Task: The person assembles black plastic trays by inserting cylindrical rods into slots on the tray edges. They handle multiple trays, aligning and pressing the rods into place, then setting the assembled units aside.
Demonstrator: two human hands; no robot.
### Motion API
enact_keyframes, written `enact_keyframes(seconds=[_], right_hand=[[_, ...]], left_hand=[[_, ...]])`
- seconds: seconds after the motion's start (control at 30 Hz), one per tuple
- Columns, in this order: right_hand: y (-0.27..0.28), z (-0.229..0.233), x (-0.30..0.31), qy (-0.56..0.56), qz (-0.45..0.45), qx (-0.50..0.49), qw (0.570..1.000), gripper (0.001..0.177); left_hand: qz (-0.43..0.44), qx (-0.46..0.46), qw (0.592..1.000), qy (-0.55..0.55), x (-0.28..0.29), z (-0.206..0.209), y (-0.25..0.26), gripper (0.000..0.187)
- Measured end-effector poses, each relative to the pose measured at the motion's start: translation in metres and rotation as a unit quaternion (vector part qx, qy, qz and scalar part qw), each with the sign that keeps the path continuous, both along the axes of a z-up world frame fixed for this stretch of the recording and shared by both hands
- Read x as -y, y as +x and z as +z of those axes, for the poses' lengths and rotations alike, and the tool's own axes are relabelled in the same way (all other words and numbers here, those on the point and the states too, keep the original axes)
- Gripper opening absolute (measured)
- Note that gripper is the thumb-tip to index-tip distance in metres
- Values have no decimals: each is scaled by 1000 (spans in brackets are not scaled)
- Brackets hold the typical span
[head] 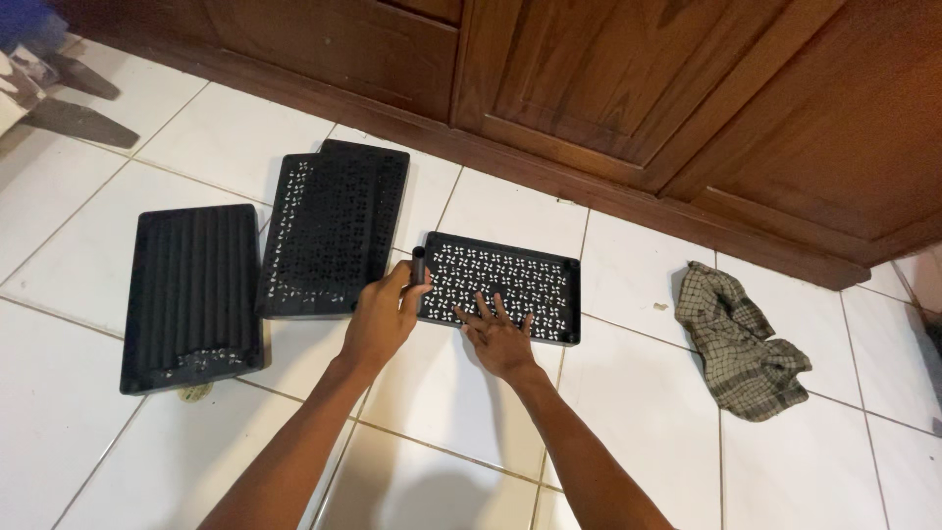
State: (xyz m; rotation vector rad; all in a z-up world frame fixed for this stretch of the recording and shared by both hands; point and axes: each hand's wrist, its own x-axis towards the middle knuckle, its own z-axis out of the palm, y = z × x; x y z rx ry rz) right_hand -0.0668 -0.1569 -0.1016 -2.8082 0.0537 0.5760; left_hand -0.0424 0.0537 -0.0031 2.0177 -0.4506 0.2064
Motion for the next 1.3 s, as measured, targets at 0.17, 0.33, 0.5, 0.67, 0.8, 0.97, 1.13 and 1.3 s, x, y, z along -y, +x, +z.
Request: enact_keyframes(seconds=[0.17, 0.33, 0.5, 0.67, 0.8, 0.97, 1.13, 1.3], right_hand=[[-5, -14, 11, 33, 43, 96, 994, 46], [-11, -26, 36, 111, 63, 169, 977, 47], [-15, -30, 60, 78, 39, 172, 981, 61], [-12, -45, 63, -14, 3, 166, 986, 73], [-7, -58, 57, -41, 4, 181, 983, 72], [-3, -38, 50, 51, -10, 140, 989, 69], [-5, 16, 20, 208, 5, 88, 974, 57], [-1, 85, -29, 390, 13, 103, 915, 50]], left_hand=[[-4, 31, 999, -14, 4, 1, 1, 11], [1, 1, 1000, -19, 7, 0, 1, 13], [5, -15, 1000, 0, 6, 1, 1, 14], [10, -18, 1000, 11, 8, -1, 3, 15], [2, 2, 1000, -10, 7, -10, 6, 14], [-4, -23, 999, 45, -1, -26, 5, 16], [2, -122, 991, 63, -15, -28, 3, 22], [-18, -87, 996, -26, -19, -6, 10, 25]])
